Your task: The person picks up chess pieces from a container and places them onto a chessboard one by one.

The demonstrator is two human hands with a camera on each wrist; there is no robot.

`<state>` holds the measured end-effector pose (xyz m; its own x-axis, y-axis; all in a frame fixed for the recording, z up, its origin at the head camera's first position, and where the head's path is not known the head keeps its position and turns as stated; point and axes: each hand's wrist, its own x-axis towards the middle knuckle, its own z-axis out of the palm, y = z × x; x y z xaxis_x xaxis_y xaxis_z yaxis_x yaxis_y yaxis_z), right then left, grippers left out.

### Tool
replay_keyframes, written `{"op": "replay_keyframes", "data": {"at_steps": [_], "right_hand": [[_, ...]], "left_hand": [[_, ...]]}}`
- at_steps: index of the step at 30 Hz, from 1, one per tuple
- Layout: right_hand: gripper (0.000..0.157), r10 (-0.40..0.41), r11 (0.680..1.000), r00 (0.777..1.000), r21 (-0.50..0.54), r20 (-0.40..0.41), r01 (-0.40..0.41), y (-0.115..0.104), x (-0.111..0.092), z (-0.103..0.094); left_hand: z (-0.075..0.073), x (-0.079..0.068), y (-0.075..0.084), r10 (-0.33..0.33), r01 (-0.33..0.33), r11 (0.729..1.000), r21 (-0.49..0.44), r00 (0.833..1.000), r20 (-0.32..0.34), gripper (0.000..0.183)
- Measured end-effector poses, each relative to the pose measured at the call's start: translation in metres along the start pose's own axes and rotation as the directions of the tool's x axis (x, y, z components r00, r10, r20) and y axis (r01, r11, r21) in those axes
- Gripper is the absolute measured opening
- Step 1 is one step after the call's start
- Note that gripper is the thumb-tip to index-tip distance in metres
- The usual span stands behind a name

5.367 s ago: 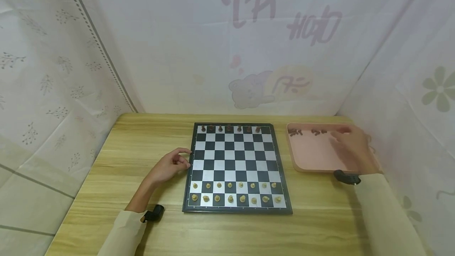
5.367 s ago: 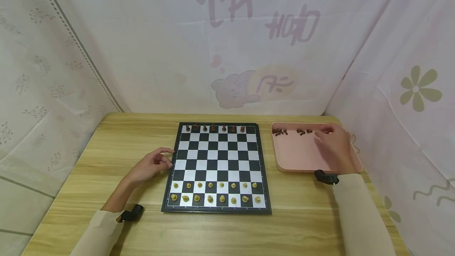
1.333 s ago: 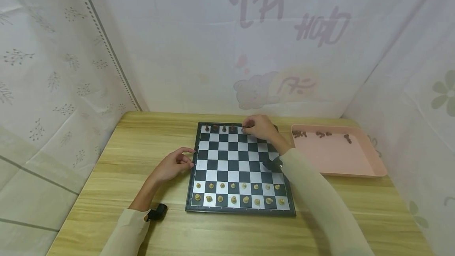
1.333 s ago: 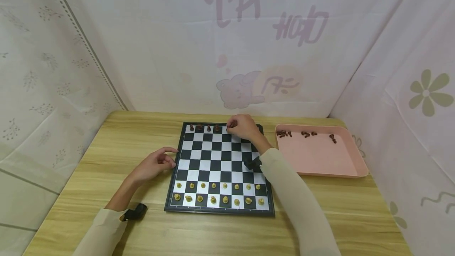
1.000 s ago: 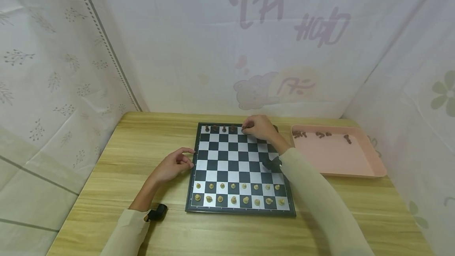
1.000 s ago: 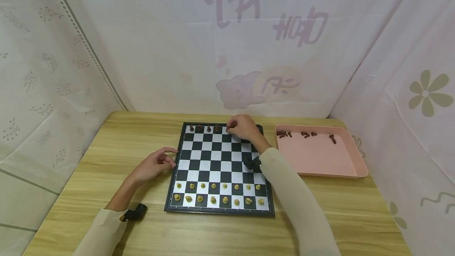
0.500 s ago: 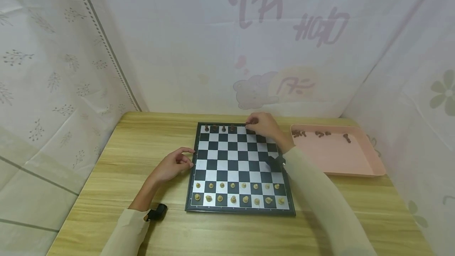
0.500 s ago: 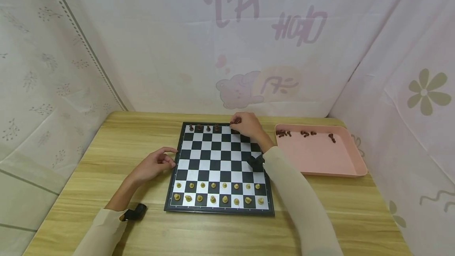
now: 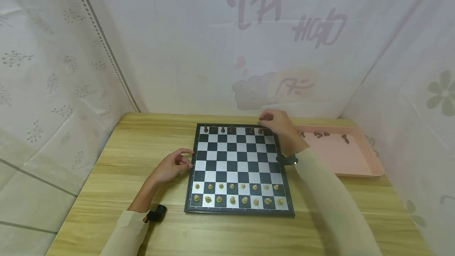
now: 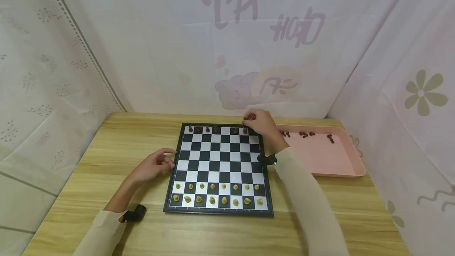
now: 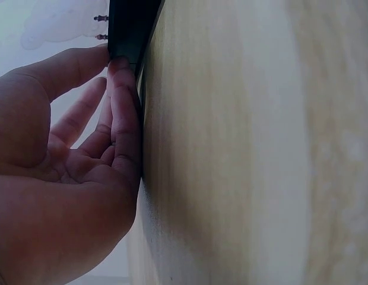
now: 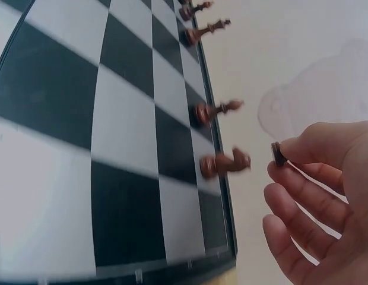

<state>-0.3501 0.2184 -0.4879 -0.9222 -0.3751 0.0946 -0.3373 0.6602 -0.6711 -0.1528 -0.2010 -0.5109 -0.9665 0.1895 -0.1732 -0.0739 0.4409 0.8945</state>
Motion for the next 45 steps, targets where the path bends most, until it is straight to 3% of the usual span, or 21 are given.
{"op": "replay_keyframes", "data": {"at_steps": [11, 22, 32, 38, 43, 45], "right_hand": [[0.013, 0.01, 0.994, 0.999, -0.107, 0.049, -0.004, 0.01, -0.019, -0.018], [0.01, 0.036, 0.983, 0.995, -0.183, 0.095, -0.018, 0.017, -0.027, -0.015], [0.011, 0.038, 0.983, 0.994, -0.182, 0.101, -0.019, 0.019, -0.027, -0.016], [0.018, 0.023, 0.988, 0.997, -0.157, 0.075, -0.011, 0.024, -0.03, -0.023], [0.021, -0.02, 0.988, 1.0, -0.151, 0.006, 0.021, 0.039, -0.042, -0.044], [0.021, -0.001, 0.987, 1.0, -0.16, -0.023, -0.002, 0.046, -0.051, -0.054]], "left_hand": [[-0.001, -0.001, -0.002, 0.002, -0.002, 1.0, -0.003, 1.0, 0.0, 0.044], [0.001, -0.001, -0.004, 0.006, -0.006, 1.0, -0.009, 1.0, 0.001, 0.043], [0.001, -0.002, 0.0, 0.028, -0.028, 1.0, -0.007, 1.0, 0.005, 0.043], [0.001, -0.001, -0.001, 0.028, -0.028, 1.0, 0.003, 1.0, 0.005, 0.042], [0.001, 0.0, -0.002, 0.015, -0.015, 1.0, 0.009, 1.0, 0.0, 0.042], [0.001, 0.0, -0.002, 0.022, -0.022, 1.0, 0.005, 1.0, 0.001, 0.042]]}}
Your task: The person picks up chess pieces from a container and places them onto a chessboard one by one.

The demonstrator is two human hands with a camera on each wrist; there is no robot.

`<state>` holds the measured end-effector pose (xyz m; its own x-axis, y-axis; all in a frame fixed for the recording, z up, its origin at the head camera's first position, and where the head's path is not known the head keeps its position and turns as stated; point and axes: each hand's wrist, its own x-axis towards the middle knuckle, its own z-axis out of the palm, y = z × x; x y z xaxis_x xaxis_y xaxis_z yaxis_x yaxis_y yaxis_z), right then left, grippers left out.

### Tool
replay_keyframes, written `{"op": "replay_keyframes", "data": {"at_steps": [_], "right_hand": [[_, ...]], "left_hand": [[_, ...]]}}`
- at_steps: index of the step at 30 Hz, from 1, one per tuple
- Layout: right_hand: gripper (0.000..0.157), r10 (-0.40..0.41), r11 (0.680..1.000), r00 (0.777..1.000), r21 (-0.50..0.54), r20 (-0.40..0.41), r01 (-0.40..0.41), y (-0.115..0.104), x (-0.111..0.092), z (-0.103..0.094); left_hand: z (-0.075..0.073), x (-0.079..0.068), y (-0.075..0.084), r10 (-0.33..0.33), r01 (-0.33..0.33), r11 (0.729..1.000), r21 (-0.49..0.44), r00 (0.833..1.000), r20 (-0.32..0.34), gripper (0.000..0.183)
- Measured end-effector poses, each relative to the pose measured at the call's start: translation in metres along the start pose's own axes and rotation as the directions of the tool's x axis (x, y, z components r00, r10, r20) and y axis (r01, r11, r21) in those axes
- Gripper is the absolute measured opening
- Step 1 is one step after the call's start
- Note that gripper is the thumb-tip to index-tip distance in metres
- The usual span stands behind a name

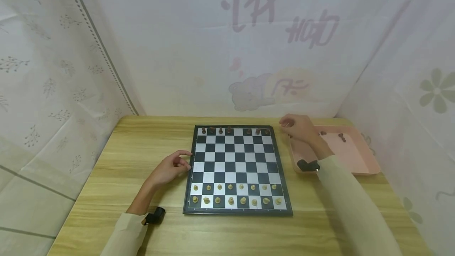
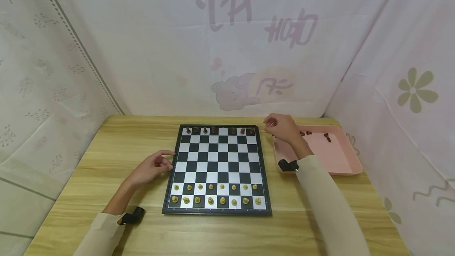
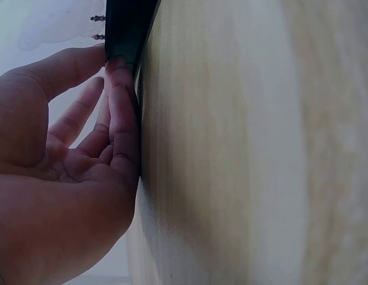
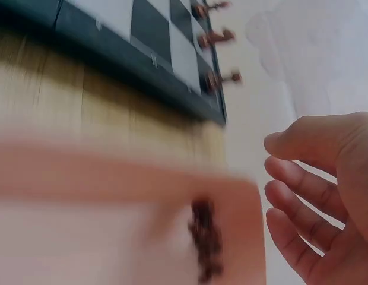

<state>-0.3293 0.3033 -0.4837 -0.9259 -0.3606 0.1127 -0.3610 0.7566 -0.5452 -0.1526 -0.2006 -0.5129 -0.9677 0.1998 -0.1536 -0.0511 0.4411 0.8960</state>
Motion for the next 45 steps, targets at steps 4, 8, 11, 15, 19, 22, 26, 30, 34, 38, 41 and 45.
{"op": "replay_keyframes", "data": {"at_steps": [4, 8, 11, 15, 19, 22, 26, 30, 34, 38, 41, 45], "right_hand": [[0.032, 0.102, 0.995, 0.995, -0.011, -0.025, -0.102, 0.022, -0.021, -0.02], [0.04, 0.158, 0.987, 0.987, -0.019, -0.039, -0.159, 0.052, -0.045, -0.037], [0.04, 0.191, 0.981, 0.979, -0.021, -0.076, -0.193, 0.076, -0.062, -0.046], [0.051, 0.326, 0.945, 0.935, 0.018, -0.14, -0.326, 0.1, -0.083, -0.056], [0.065, 0.488, 0.872, 0.855, 0.075, -0.174, -0.483, 0.111, -0.097, -0.063], [0.072, 0.573, 0.819, 0.797, 0.106, -0.191, -0.564, 0.115, -0.102, -0.067], [0.079, 0.638, 0.77, 0.749, 0.129, -0.177, -0.625, 0.117, -0.106, -0.072], [0.079, 0.671, 0.741, 0.727, 0.11, -0.143, -0.662, 0.12, -0.108, -0.074], [0.067, 0.67, 0.741, 0.732, 0.057, -0.129, -0.669, 0.123, -0.107, -0.073], [0.056, 0.639, 0.764, 0.755, 0.004, -0.146, -0.645, 0.123, -0.105, -0.07], [0.052, 0.633, 0.767, 0.759, -0.011, -0.152, -0.642, 0.121, -0.104, -0.069], [0.046, 0.646, 0.755, 0.75, -0.024, -0.144, -0.655, 0.12, -0.102, -0.068]], "left_hand": [[0.0, -0.002, 0.003, 0.003, -0.003, 1.0, -0.007, 1.0, -0.001, 0.043], [0.0, -0.003, 0.005, 0.007, -0.007, 1.0, -0.012, 1.0, 0.001, 0.044], [0.001, -0.002, 0.004, 0.016, -0.016, 1.0, -0.015, 1.0, 0.002, 0.044], [0.001, -0.001, 0.003, 0.011, -0.011, 1.0, -0.015, 1.0, 0.004, 0.044], [0.0, -0.001, 0.003, 0.001, -0.001, 1.0, -0.017, 1.0, 0.002, 0.044], [0.0, -0.002, 0.003, 0.003, -0.003, 1.0, -0.023, 1.0, 0.0, 0.044], [0.0, -0.002, 0.003, 0.008, -0.008, 1.0, -0.023, 1.0, 0.0, 0.044], [0.0, -0.001, 0.002, -0.001, 0.001, 1.0, -0.015, 1.0, 0.002, 0.043], [0.001, 0.001, 0.001, -0.02, 0.02, 1.0, -0.003, 1.0, 0.003, 0.042], [0.001, 0.001, 0.001, -0.02, 0.02, 1.0, 0.0, 1.0, 0.006, 0.042], [0.001, 0.001, 0.001, -0.006, 0.006, 1.0, -0.005, 1.0, 0.009, 0.043], [0.001, 0.0, 0.002, -0.003, 0.003, 1.0, -0.012, 1.0, -0.001, 0.044]]}}
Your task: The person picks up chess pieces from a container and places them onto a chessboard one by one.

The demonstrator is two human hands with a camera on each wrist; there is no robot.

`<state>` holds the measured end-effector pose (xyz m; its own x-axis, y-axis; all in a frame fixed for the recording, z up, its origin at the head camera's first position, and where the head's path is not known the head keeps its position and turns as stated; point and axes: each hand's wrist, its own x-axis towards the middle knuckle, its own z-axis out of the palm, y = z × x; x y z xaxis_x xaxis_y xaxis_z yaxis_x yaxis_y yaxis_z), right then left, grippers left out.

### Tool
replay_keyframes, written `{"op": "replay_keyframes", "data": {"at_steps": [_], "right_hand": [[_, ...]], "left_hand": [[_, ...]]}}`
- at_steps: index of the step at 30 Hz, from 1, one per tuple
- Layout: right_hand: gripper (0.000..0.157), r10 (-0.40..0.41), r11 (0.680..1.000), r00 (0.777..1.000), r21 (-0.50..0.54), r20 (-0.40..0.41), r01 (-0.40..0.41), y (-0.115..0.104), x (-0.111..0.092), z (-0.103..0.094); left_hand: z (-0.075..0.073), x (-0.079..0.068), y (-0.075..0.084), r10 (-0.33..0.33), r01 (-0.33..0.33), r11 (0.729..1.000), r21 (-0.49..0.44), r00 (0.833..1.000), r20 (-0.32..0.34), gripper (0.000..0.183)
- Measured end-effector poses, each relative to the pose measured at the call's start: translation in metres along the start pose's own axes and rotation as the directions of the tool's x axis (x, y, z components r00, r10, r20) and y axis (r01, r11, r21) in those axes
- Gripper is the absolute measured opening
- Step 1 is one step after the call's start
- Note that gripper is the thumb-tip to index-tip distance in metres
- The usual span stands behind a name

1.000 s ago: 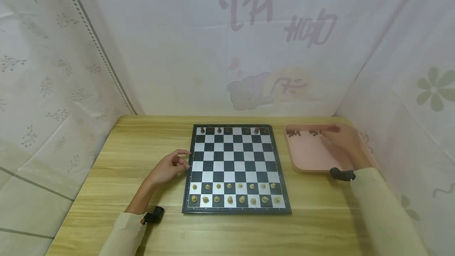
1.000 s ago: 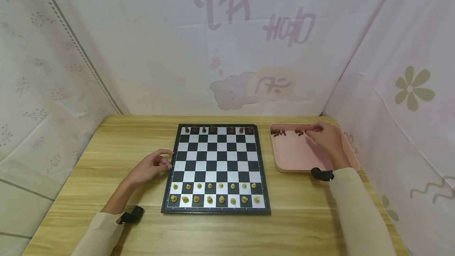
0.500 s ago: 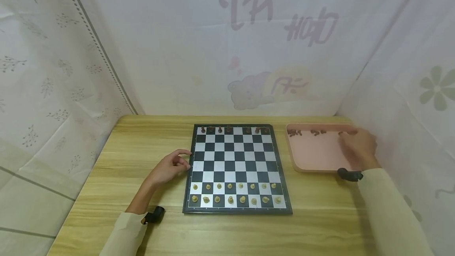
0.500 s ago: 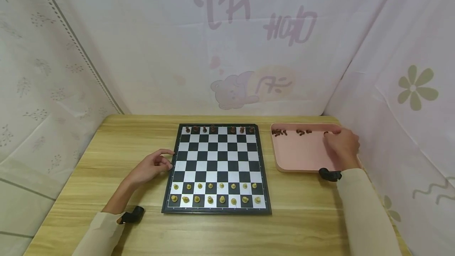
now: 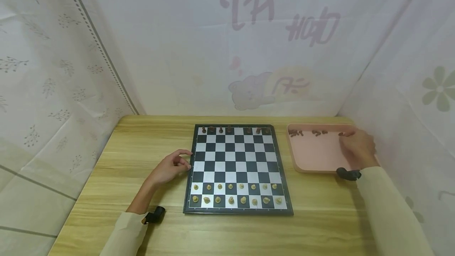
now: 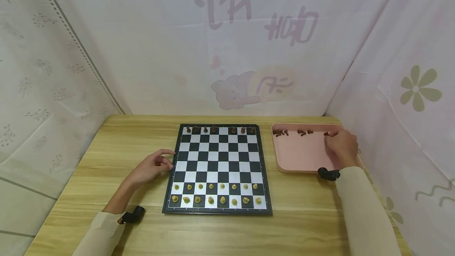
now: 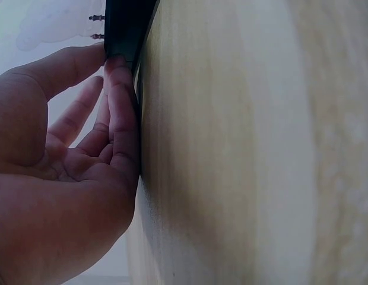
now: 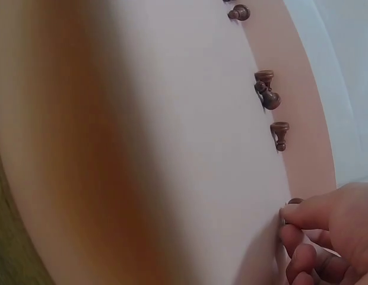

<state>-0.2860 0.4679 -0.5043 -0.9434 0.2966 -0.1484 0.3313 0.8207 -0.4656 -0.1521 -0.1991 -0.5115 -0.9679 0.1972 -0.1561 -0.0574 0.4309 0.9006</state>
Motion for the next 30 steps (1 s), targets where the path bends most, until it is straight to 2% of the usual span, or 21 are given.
{"op": "replay_keyframes", "data": {"at_steps": [3, 8, 12, 16, 23, 30], "right_hand": [[0.043, -0.002, 1.0, 1.0, -0.007, 0.003, 0.002, 0.0, -0.001, -0.001], [0.041, -0.051, 0.998, 0.999, 0.021, -0.002, 0.051, 0.001, -0.005, 0.002], [0.038, -0.137, 0.988, 0.99, 0.064, -0.04, 0.139, 0.001, -0.007, 0.008], [0.029, -0.229, 0.97, 0.971, 0.064, -0.072, 0.234, -0.003, -0.007, 0.011], [0.024, -0.283, 0.955, 0.957, 0.077, -0.063, 0.287, -0.021, -0.011, 0.012], [0.034, -0.358, 0.93, 0.929, 0.052, -0.093, 0.363, -0.044, -0.016, 0.015]], "left_hand": [[0.0, 0.0, 0.0, 0.001, -0.001, 1.0, 0.001, 1.0, -0.004, 0.044], [0.0, -0.001, 0.002, 0.002, -0.002, 1.0, -0.002, 1.0, -0.001, 0.044], [0.0, -0.001, 0.002, 0.0, 0.0, 1.0, -0.001, 1.0, -0.001, 0.044], [0.001, 0.0, 0.0, 0.005, -0.005, 1.0, 0.009, 1.0, -0.003, 0.045], [0.001, -0.003, 0.003, -0.014, 0.014, 1.0, 0.006, 1.0, -0.007, 0.044], [0.001, -0.001, 0.002, -0.021, 0.021, 1.0, 0.012, 1.0, -0.004, 0.043]]}}
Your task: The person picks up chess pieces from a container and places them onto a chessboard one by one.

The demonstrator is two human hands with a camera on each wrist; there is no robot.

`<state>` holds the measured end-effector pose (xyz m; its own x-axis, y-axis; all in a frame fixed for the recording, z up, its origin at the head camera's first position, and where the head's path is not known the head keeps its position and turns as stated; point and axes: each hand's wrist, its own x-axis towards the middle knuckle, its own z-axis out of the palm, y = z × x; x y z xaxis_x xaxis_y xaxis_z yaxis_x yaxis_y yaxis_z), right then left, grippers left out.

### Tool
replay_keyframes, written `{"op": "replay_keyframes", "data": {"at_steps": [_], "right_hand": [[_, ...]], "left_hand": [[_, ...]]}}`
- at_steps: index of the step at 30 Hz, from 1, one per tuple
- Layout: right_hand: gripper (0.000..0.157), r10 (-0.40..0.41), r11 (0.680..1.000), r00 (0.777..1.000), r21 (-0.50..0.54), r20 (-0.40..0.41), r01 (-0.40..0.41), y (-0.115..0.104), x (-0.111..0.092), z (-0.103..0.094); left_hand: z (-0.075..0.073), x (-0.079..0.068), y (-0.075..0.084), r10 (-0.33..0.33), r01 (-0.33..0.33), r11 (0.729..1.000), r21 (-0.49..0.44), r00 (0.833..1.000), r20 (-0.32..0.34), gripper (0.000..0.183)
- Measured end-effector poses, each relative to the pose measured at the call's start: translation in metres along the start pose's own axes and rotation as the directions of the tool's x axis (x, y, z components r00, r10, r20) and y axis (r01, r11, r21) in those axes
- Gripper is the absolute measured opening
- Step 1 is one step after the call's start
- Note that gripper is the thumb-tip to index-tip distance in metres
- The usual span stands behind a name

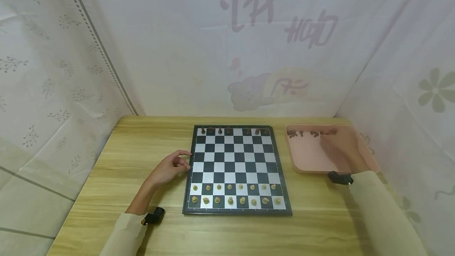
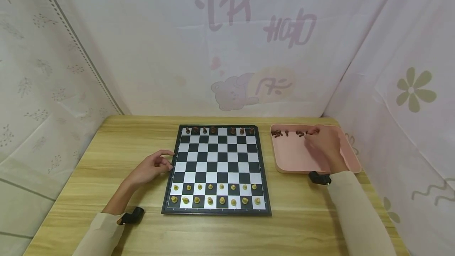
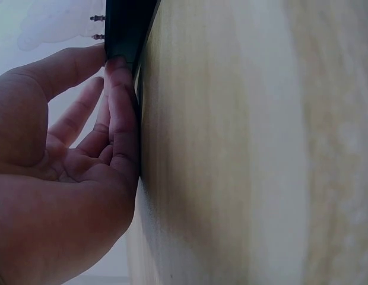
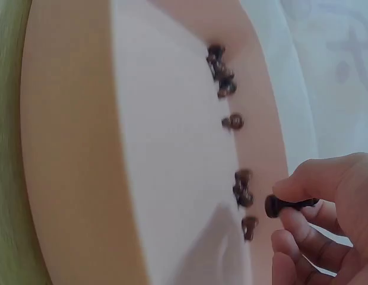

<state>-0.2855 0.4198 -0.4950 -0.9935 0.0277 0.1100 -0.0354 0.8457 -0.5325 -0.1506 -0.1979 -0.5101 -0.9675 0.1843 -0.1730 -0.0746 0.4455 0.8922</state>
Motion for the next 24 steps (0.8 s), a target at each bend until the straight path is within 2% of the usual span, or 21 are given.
{"op": "replay_keyframes", "data": {"at_steps": [8, 15, 19, 24], "right_hand": [[0.027, -0.062, 0.993, 0.997, 0.101, 0.054, 0.056, -0.02, 0.002, 0.009], [0.033, -0.095, 0.993, 0.995, 0.077, 0.039, 0.092, -0.041, 0.004, 0.014], [0.037, -0.137, 0.985, 0.99, 0.112, 0.029, 0.133, -0.055, 0.006, 0.016], [0.038, -0.157, 0.983, 0.987, 0.102, 0.043, 0.152, -0.074, 0.008, 0.019]], "left_hand": [[0.0, 0.0, 0.001, -0.002, 0.002, 1.0, 0.003, 1.0, -0.005, 0.043], [0.0, 0.002, -0.002, 0.004, -0.004, 1.0, -0.002, 1.0, -0.004, 0.043], [0.0, 0.003, -0.002, -0.01, 0.01, 1.0, 0.0, 1.0, -0.003, 0.043], [-0.001, 0.003, -0.002, -0.008, 0.008, 1.0, 0.002, 1.0, 0.001, 0.043]]}}
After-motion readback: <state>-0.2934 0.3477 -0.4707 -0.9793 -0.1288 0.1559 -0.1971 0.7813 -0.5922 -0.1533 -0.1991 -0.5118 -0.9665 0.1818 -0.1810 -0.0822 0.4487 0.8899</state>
